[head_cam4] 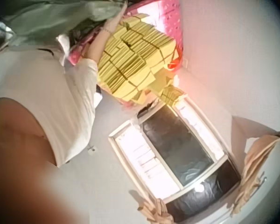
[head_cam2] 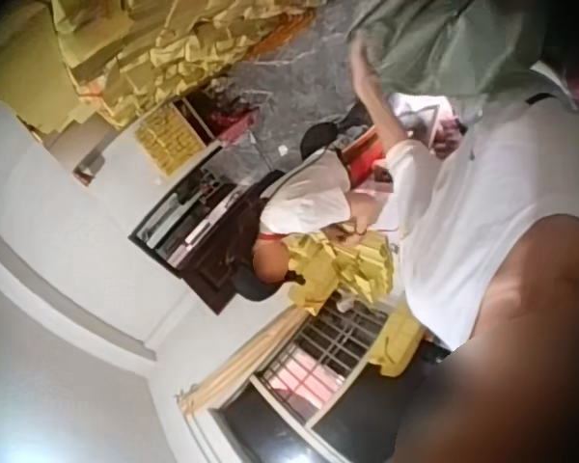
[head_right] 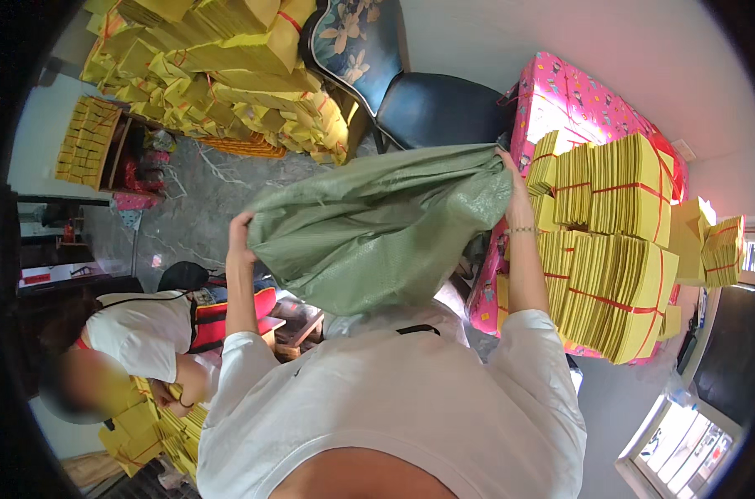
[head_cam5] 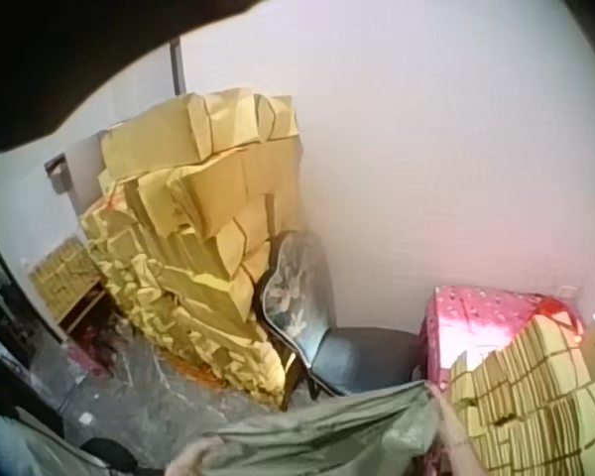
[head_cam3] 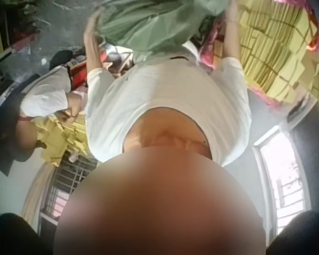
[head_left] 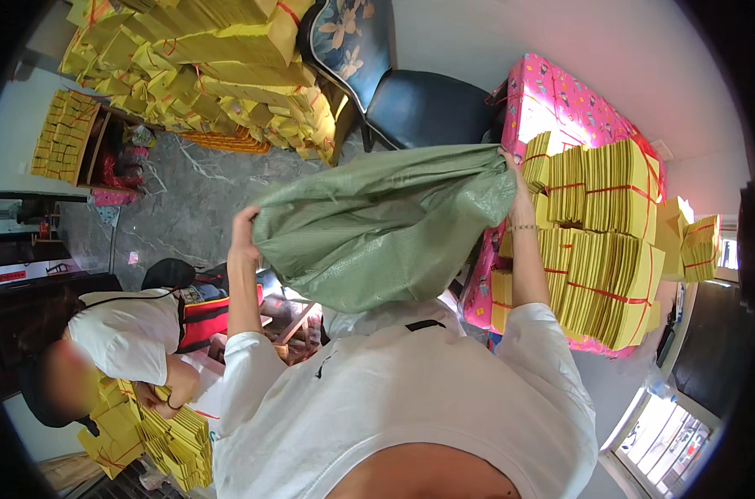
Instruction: The person folds yellow paper sheets into small packets by hand. They pick up a sheet, fold it, and place it into a stack. The person briefly handles a green cloth before resuming the folding task. The workspace is filled with stacks of yellow paper.
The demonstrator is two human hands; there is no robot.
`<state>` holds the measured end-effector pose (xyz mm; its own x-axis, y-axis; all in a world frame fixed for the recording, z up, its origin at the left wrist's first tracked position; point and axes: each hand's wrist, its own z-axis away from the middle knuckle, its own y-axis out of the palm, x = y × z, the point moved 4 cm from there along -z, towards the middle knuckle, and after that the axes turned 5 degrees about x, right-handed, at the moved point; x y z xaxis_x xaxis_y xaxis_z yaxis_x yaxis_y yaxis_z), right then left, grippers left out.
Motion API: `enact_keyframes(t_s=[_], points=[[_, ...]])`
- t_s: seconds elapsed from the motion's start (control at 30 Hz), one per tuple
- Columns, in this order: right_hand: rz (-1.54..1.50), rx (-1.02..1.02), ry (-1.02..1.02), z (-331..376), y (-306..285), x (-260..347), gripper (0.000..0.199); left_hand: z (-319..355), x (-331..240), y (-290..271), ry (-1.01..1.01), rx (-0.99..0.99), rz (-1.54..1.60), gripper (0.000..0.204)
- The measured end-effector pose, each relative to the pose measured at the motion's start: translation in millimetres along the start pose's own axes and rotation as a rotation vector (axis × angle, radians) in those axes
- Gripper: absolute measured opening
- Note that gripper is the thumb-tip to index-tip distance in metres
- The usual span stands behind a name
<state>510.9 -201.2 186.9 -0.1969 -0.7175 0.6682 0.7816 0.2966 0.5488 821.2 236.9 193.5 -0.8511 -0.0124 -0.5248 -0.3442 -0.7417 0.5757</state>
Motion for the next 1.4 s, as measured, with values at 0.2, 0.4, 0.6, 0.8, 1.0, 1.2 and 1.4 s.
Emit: enact_keyframes(t_s=[0.2, 0.4, 0.6, 0.8, 1.0, 1.2, 1.4], points=[[-0.15, 0.122, -0.171, -32.4, -27.7, 6.1, 0.031, 8.6, 16.2, 77.0, -0.039, 0.218, -0.978, 0.074], [0.88, -0.429, -0.377, 12.4, -35.7, -42.4, 0.077, -60.0, 1.8, 209.8, 0.081, 0.426, 0.067, 0.043], [1.555, -0.004, -0.908, 144.2, 92.1, -42.6, 0.104, -96.1, 16.4, 291.6, -0.063, 0.657, 0.047, 0.039], [1.453, 0.07, 0.128, 34.8, -53.4, -146.7, 0.076, -117.8, -80.5, 349.3, 0.054, 1.037, 0.157, 0.041], [1.364, -0.249, -0.233, -4.6, -64.8, -114.9, 0.058, -204.8, -126.0, 401.8, -0.023, 1.308, 0.242, 0.04], [1.233, -0.205, -0.921, 32.7, 14.9, -0.7, 0.035, -294.4, -177.7, 505.8, -0.107, 1.459, 0.234, 0.04], [1.207, -0.111, -0.669, 105.9, 1.1, -39.6, 0.021, -336.8, -126.9, 539.8, 0.34, 0.776, -0.005, 0.04]])
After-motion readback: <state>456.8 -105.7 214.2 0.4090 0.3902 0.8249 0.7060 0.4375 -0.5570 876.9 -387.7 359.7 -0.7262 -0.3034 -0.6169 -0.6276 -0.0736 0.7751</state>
